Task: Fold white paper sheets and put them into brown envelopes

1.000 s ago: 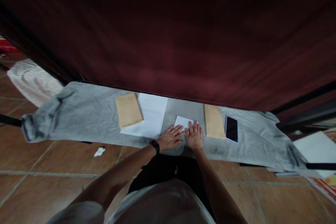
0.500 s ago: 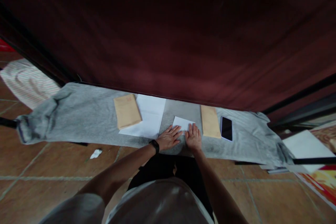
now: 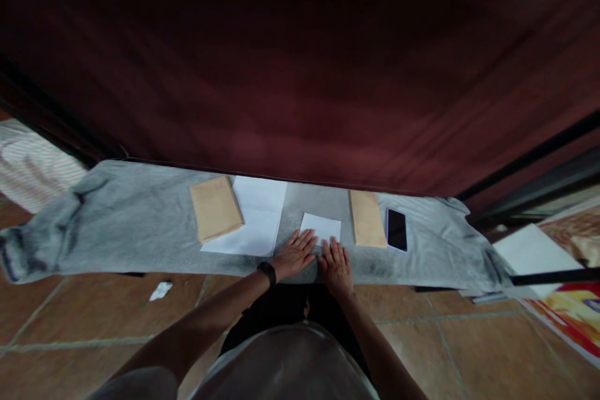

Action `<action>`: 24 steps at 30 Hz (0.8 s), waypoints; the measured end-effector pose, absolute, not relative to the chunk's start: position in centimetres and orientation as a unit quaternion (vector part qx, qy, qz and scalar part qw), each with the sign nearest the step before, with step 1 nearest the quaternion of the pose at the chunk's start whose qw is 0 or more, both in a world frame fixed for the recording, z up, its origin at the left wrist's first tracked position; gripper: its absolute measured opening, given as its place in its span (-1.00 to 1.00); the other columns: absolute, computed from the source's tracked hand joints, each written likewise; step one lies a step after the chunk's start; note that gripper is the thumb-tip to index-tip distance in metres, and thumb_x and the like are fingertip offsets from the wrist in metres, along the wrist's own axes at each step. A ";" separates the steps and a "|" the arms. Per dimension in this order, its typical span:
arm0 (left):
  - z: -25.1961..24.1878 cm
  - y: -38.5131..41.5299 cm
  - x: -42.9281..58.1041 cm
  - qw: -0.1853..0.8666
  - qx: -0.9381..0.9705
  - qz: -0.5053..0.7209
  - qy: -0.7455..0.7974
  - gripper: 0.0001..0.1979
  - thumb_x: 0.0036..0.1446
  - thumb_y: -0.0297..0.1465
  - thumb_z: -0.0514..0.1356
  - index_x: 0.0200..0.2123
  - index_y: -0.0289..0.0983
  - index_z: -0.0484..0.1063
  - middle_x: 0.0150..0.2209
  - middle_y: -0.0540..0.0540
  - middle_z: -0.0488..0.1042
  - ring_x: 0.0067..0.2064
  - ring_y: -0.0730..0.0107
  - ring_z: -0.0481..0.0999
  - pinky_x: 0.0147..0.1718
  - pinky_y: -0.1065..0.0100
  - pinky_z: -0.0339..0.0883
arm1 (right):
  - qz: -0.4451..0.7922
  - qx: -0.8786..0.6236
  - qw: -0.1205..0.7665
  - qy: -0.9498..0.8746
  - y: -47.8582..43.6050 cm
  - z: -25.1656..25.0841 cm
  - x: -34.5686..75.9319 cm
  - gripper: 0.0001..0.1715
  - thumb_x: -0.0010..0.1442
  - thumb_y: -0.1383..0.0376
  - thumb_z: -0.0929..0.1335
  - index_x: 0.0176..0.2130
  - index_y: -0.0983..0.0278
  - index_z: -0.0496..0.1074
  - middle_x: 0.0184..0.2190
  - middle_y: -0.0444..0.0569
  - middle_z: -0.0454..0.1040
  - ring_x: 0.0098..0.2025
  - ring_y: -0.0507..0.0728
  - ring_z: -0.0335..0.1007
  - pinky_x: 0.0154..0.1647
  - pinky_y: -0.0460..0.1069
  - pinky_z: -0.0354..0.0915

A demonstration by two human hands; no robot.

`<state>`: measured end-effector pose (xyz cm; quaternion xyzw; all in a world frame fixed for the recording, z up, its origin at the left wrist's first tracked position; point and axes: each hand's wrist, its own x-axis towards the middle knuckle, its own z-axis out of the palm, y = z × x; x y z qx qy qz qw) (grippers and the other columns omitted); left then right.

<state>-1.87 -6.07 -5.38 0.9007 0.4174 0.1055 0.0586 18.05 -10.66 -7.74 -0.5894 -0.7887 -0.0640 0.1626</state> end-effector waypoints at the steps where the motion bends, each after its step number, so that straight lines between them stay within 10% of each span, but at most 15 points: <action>1: -5.5 -6.0 -1.5 0.061 0.893 0.107 0.434 -0.46 0.42 -0.19 -0.14 0.36 -0.26 0.11 0.40 -0.20 0.11 0.44 0.25 0.00 0.37 0.06 -0.17 | -0.061 -0.592 0.162 -0.787 -10.7 -7.6 18.1 -0.40 0.43 0.16 0.21 0.37 0.25 0.13 0.38 0.17 0.12 0.39 0.27 0.06 0.32 0.22 0.05; 24: -7.2 -1.8 0.1 0.034 0.798 0.153 0.582 -0.36 0.35 -0.18 -0.09 0.38 -0.39 0.06 0.39 -0.31 0.11 0.44 0.13 0.01 0.37 0.02 -0.13 | -0.057 -0.605 0.163 -0.778 -10.3 -7.6 18.1 -0.40 0.43 0.14 0.18 0.36 0.24 0.16 0.37 0.14 0.16 0.37 0.26 0.10 0.32 0.18 0.03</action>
